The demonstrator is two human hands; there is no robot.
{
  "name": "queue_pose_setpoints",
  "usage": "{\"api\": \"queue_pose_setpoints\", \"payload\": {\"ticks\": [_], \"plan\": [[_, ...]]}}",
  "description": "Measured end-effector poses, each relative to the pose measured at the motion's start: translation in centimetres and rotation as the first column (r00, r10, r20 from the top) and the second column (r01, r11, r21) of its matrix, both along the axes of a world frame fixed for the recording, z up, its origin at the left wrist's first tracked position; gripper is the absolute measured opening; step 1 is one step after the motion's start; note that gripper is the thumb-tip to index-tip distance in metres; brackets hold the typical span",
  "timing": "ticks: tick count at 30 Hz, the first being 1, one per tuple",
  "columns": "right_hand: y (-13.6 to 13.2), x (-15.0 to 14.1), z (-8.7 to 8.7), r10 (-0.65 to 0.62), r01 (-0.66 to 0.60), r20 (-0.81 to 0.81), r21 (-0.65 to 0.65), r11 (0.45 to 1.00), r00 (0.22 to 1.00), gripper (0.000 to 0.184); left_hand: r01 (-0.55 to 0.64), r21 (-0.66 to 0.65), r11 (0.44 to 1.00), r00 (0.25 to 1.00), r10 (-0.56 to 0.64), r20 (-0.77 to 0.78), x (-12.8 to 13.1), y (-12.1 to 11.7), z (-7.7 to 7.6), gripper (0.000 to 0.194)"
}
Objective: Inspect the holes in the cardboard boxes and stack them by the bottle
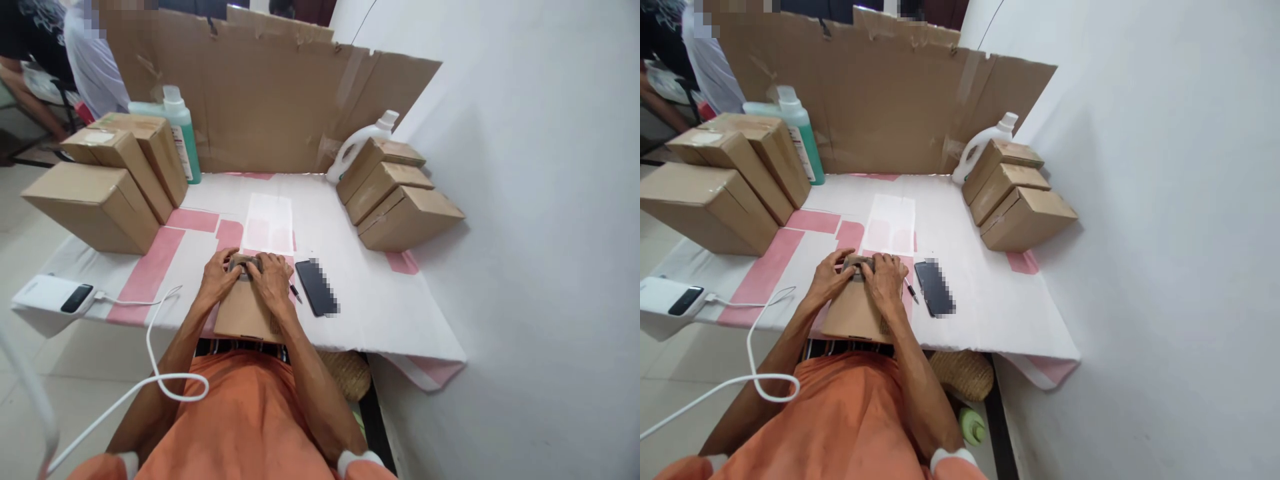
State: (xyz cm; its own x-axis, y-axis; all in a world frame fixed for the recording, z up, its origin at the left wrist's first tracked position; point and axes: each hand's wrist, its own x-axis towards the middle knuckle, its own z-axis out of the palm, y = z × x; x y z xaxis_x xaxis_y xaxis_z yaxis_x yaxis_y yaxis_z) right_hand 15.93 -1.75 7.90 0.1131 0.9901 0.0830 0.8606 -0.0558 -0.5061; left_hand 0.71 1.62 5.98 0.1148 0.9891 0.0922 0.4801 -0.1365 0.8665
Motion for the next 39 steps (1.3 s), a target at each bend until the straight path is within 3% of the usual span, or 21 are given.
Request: {"api": "queue_pose_setpoints", "payload": {"ticks": [3,7,8,10,13,17,20,22,24,25,27,29,30,32,34,39], "plan": [[0.0,0.0,0.1,-0.013,0.015,-0.045,0.058,0.998,0.999,0.025,-0.016,-0.015,1.0,0.999,0.017,0.051,0.2,-0.5,-0.7,0.057],[-0.8,2.7,0.7,-0.138,0.18,-0.177,0.252,0.951,0.975,0.03,-0.011,-0.064,0.998,0.993,0.018,0.116,0.0,-0.9,-1.4,0.06],[-1.3,3.8,0.8,-0.174,0.208,-0.162,0.225,0.952,0.971,0.031,0.003,-0.082,0.997,0.99,0.009,0.138,-0.2,-1.0,-1.5,0.062],[-2.5,6.0,0.7,-0.212,0.214,-0.044,0.034,0.976,0.976,0.029,0.053,-0.132,0.99,0.976,-0.023,0.216,-0.6,-1.3,-1.8,0.071],[-4.2,7.7,-0.2,-0.19,0.221,0.138,-0.258,0.941,0.972,0.015,0.148,-0.198,0.969,0.924,-0.064,0.378,-1.6,-2.0,-2.6,0.097],[-4.6,7.6,-1.2,-0.199,0.253,0.201,-0.294,0.922,0.959,0.01,0.226,-0.181,0.957,0.885,-0.124,0.45,-2.5,-3.5,-3.9,0.114],[-4.4,8.3,-0.3,-0.235,0.291,0.226,-0.26,0.921,0.945,0.013,0.215,-0.147,0.966,0.909,-0.142,0.393,-2.7,-4.2,-4.2,0.111],[-4.2,9.2,0.9,-0.346,0.36,0.125,-0.115,0.926,0.93,0.014,0.194,-0.135,0.972,0.922,-0.134,0.364,-2.5,-4.5,-4.1,0.106],[-4.1,9.4,2.1,-0.388,0.407,-0.214,0.049,0.912,0.896,0.016,0.177,-0.129,0.976,0.926,-0.12,0.357,-2.3,-4.6,-4.0,0.102],[-4.0,9.0,2.4,-0.328,0.402,-0.429,0.091,0.911,0.842,0.019,0.168,-0.126,0.978,0.926,-0.112,0.361,-2.1,-4.6,-4.0,0.101],[-3.7,7.2,2.6,-0.136,0.306,-0.742,0.097,0.947,0.657,0.028,0.152,-0.125,0.981,0.925,-0.097,0.366,-1.7,-4.7,-4.2,0.101],[-3.1,4.5,2.2,-0.021,0.184,-0.863,0.084,0.979,0.505,0.032,0.143,-0.128,0.981,0.928,-0.088,0.361,-1.4,-4.7,-4.6,0.1],[-2.8,3.1,1.9,0.003,0.145,-0.883,0.081,0.986,0.47,0.032,0.143,-0.128,0.981,0.931,-0.089,0.353,-1.3,-4.7,-4.8,0.101],[-2.2,0.8,1.2,0.027,0.099,-0.886,0.082,0.992,0.462,0.029,0.132,-0.123,0.984,0.938,-0.084,0.336,-1.1,-4.5,-5.2,0.101],[-1.8,-0.6,0.8,0.043,0.064,-0.863,0.087,0.994,0.503,0.026,0.114,-0.117,0.987,0.943,-0.07,0.324,-1.0,-4.4,-5.5,0.103],[-1.6,-0.7,0.8,0.033,0.008,-0.784,0.048,0.999,0.62,0.025,0.138,-0.118,0.983,0.949,-0.097,0.3,-1.1,-4.4,-5.1,0.1]]}}
